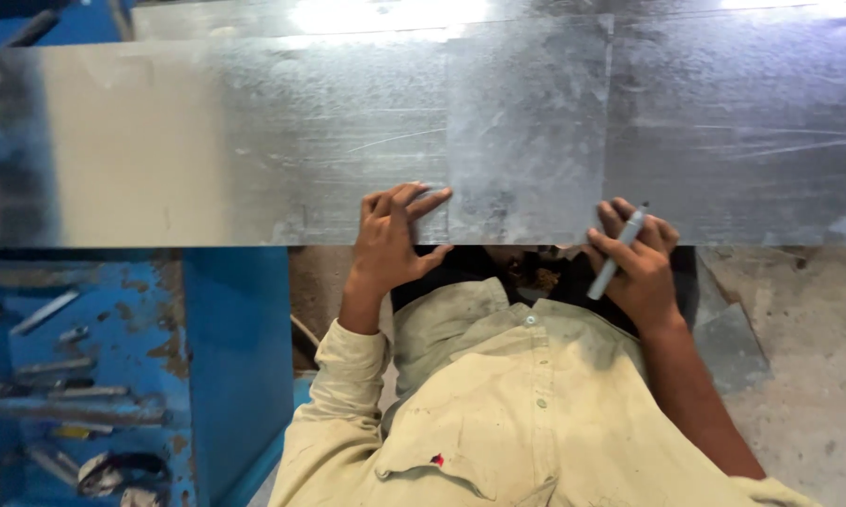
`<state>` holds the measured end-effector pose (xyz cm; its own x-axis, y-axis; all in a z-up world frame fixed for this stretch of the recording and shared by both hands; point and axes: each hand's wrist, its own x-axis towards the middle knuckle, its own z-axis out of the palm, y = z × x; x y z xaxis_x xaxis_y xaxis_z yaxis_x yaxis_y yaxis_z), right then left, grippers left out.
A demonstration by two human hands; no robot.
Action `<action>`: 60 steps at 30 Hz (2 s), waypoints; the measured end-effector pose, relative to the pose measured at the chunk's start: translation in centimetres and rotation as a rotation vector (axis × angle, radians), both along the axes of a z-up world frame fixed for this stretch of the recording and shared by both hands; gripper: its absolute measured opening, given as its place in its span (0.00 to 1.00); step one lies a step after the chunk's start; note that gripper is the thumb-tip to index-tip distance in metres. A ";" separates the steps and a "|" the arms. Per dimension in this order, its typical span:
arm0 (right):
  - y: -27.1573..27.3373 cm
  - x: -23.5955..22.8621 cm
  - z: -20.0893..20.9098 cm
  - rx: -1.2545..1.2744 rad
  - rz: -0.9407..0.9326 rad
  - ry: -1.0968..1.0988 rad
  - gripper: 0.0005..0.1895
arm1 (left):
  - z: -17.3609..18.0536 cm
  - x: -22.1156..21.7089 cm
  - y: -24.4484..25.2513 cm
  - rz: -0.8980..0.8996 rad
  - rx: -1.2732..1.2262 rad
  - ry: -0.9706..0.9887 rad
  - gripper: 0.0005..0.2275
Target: The person uses a white marker to draw straight lines on a large metal sheet placed on a workbench. They repeatedly reposition a smaller metal sheet to use as a straight edge guide, drawing lines across the surface to create a grid pattern.
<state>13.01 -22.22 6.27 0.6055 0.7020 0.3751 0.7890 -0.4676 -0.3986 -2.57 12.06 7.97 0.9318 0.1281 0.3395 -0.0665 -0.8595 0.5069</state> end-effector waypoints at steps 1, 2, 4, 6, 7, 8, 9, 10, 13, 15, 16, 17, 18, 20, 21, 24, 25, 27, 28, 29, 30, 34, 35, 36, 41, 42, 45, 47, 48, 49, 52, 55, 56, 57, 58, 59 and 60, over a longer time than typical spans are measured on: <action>0.2 0.0 -0.1 0.000 0.005 -0.016 0.11 | 0.1 0.0 0.0 0.004 0.014 0.000 0.37; 0.1 0.1 -0.2 0.001 0.006 -0.008 0.11 | 0.1 0.1 0.0 0.010 0.046 0.010 0.36; 0.3 0.3 -0.3 0.005 0.008 0.001 0.10 | 0.3 0.1 0.1 0.021 0.114 0.020 0.34; 0.4 0.2 0.0 0.025 0.009 -0.003 0.10 | 0.7 0.4 -0.2 -0.003 0.014 -0.038 0.30; 0.4 0.2 0.2 0.041 0.015 -0.003 0.10 | 0.8 0.6 -0.3 -0.009 -0.030 -0.063 0.29; 0.4 0.2 0.5 0.048 0.016 -0.003 0.10 | 1.1 0.6 -0.5 -0.005 -0.029 -0.032 0.27; 0.5 0.2 0.6 0.055 0.016 -0.003 0.09 | 1.3 0.5 -0.5 -0.002 -0.029 -0.001 0.25; 0.7 0.1 0.7 0.064 0.025 0.002 0.09 | 1.6 0.3 -0.5 0.010 -0.026 0.035 0.23; 0.8 0.0 0.8 0.074 0.021 -0.008 0.08 | 1.7 0.5 -0.7 -0.001 0.058 0.025 0.16; 0.9 0.1 0.8 0.085 0.027 -0.004 0.07 | 1.8 0.6 -0.6 -0.002 0.043 0.033 0.17; 0.9 0.1 0.8 0.091 0.029 -0.003 0.07 | 1.8 0.6 -0.6 -0.003 0.035 0.037 0.17; 1.0 0.1 0.8 0.096 0.027 0.002 0.07 | 1.8 0.6 -0.6 -0.002 0.028 0.039 0.17; 1.0 0.0 0.8 0.099 0.025 0.007 0.07 | 1.7 0.5 -0.6 -0.002 0.020 0.041 0.17; 1.0 0.0 0.8 0.098 0.020 0.017 0.07 | 1.5 0.4 -0.6 0.000 -0.002 0.044 0.18; 0.9 0.0 0.8 0.094 0.018 0.021 0.07 | 1.3 0.4 -0.5 0.003 -0.016 0.045 0.19; 0.8 -0.1 0.6 0.081 0.008 0.046 0.08 | 0.4 0.4 -0.2 -0.003 -0.042 0.012 0.25; 0.8 -0.1 0.5 0.076 0.005 0.056 0.08 | 0.2 0.3 -0.1 -0.007 -0.047 -0.004 0.28; 0.6 -0.2 0.5 0.060 0.002 0.051 0.07 | 0.0 0.1 -0.1 -0.004 0.009 0.002 0.31; 0.7 -0.1 0.5 0.056 0.005 0.046 0.07 | 0.0 0.1 0.0 0.003 0.041 0.003 0.33; 0.9 -0.1 0.5 0.065 0.005 0.047 0.07 | 0.0 0.1 0.1 0.004 0.025 0.005 0.33; 0.7 -0.3 0.6 0.066 -0.001 0.049 0.07 | -0.2 0.2 0.0 0.001 0.000 0.008 0.34; 1.0 -0.4 0.7 0.103 0.003 0.096 0.08 | -0.2 -0.1 -0.1 0.012 0.058 0.029 0.36; 0.9 -0.3 0.8 0.091 0.004 0.079 0.08 | -0.2 -0.1 -0.1 0.016 0.053 0.028 0.37; 0.9 -0.4 0.9 0.080 0.003 0.062 0.07 | -0.2 -0.2 -0.1 0.018 0.048 0.027 0.37; 0.7 -0.2 1.0 0.049 0.001 0.043 0.07 | -0.7 -0.2 0.0 0.018 0.010 0.030 0.39; 0.7 -0.1 0.8 0.037 -0.003 0.047 0.07 | -0.8 -0.1 0.2 0.015 0.011 0.040 0.40; 0.1 0.0 1.0 0.016 0.031 0.048 0.11 | -0.4 -0.6 0.0 0.003 0.006 0.044 0.42; -0.1 0.2 1.2 0.014 0.045 0.052 0.13 | -0.1 -0.5 0.0 0.007 0.011 0.049 0.42; -0.3 0.2 1.3 0.015 0.039 0.061 0.13 | 0.0 -0.4 -0.1 0.014 0.016 0.059 0.42; -0.4 0.2 1.2 0.015 0.032 0.069 0.14 | 0.0 -0.4 -0.1 0.021 0.022 0.070 0.42; -1.1 0.5 1.7 0.034 0.020 0.099 0.13 | 0.2 -0.1 -0.1 -0.013 0.046 0.022 0.39; -1.7 1.3 2.1 0.067 0.036 0.133 0.13 | 0.7 0.0 -0.1 -0.011 0.078 -0.015 0.35; -1.8 1.4 2.3 0.075 0.037 0.143 0.14 | 0.9 0.1 -0.2 -0.010 0.054 -0.008 0.34; -1.8 1.4 2.6 0.083 0.038 0.153 0.14 | 1.2 0.2 -0.3 -0.010 0.030 0.001 0.34; -1.5 1.4 2.8 0.102 0.050 0.169 0.14 | 1.5 0.2 -0.3 -0.001 0.018 0.017 0.33; -1.5 1.4 3.2 0.114 0.041 0.176 0.14 | 1.6 0.4 -0.5 -0.007 0.044 0.008 0.34; -1.3 1.4 3.5 0.132 0.044 0.189 0.14 | 1.8 0.3 -0.6 -0.001 0.076 0.005 0.35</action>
<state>14.44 -23.54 9.77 0.6436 0.6818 0.3479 0.7129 -0.3686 -0.5965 -2.27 11.41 9.79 0.9336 0.1011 0.3437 -0.0652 -0.8954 0.4406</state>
